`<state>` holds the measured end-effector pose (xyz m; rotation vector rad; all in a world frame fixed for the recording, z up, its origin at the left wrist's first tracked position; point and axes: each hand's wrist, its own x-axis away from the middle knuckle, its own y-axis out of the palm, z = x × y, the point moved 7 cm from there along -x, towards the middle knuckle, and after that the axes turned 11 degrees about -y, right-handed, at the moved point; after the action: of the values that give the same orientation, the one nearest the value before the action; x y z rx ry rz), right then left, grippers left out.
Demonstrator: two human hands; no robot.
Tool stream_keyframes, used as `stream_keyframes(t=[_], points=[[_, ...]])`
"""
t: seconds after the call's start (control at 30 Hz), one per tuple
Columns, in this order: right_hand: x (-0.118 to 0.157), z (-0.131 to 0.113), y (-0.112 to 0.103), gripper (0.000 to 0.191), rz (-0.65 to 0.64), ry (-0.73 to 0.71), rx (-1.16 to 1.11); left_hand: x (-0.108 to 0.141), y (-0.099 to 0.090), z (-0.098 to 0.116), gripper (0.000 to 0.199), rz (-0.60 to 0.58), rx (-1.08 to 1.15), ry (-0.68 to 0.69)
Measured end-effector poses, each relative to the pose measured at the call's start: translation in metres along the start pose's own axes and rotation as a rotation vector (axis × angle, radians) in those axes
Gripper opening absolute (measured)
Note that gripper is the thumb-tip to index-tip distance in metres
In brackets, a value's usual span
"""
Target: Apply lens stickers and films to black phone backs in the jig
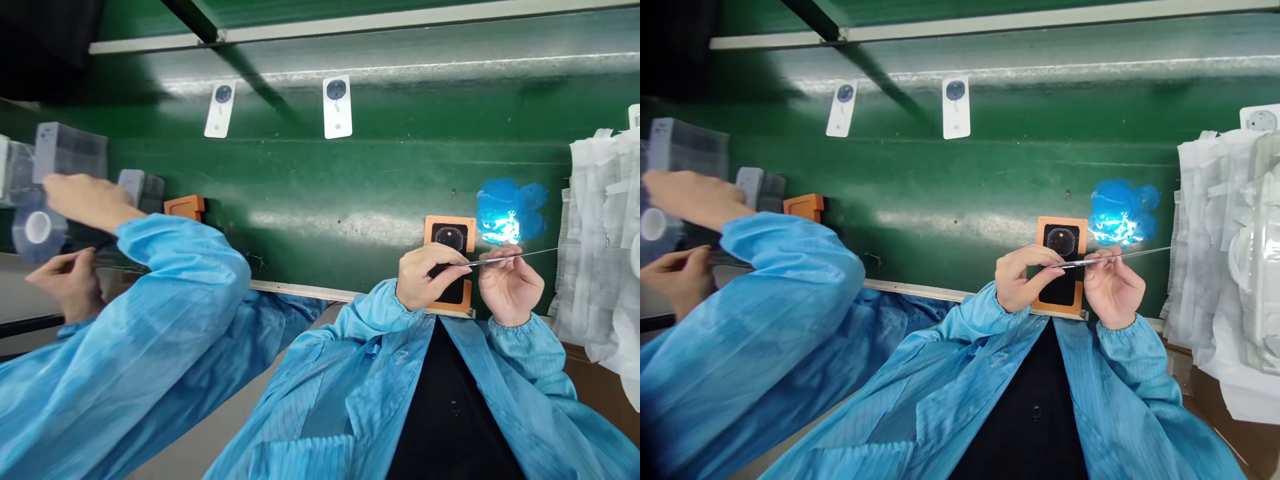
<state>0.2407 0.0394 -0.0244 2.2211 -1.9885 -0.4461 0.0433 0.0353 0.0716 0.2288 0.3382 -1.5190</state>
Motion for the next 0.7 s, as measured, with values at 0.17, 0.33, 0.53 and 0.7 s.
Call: stream_keyframes(t=[0.17, 0.33, 0.53, 0.7], points=[[-0.001, 0.005, 0.002, 0.039, -0.051, -0.037, -0.059, -0.001, 0.005, 0.017, 0.008, 0.011, -0.182, 0.144], [-0.003, 0.016, 0.007, 0.034, -0.034, 0.029, -0.047, 0.002, 0.012, 0.024, 0.009, 0.055, -0.244, 0.202], [-0.004, 0.003, 0.025, 0.02, -0.054, -0.079, 0.029, 0.001, 0.009, 0.021, 0.003, 0.104, -0.222, 0.155], [-0.024, -0.013, 0.044, 0.026, 0.209, -0.041, -0.008, -0.008, -0.006, -0.022, 0.025, 0.114, -0.065, -0.267]])
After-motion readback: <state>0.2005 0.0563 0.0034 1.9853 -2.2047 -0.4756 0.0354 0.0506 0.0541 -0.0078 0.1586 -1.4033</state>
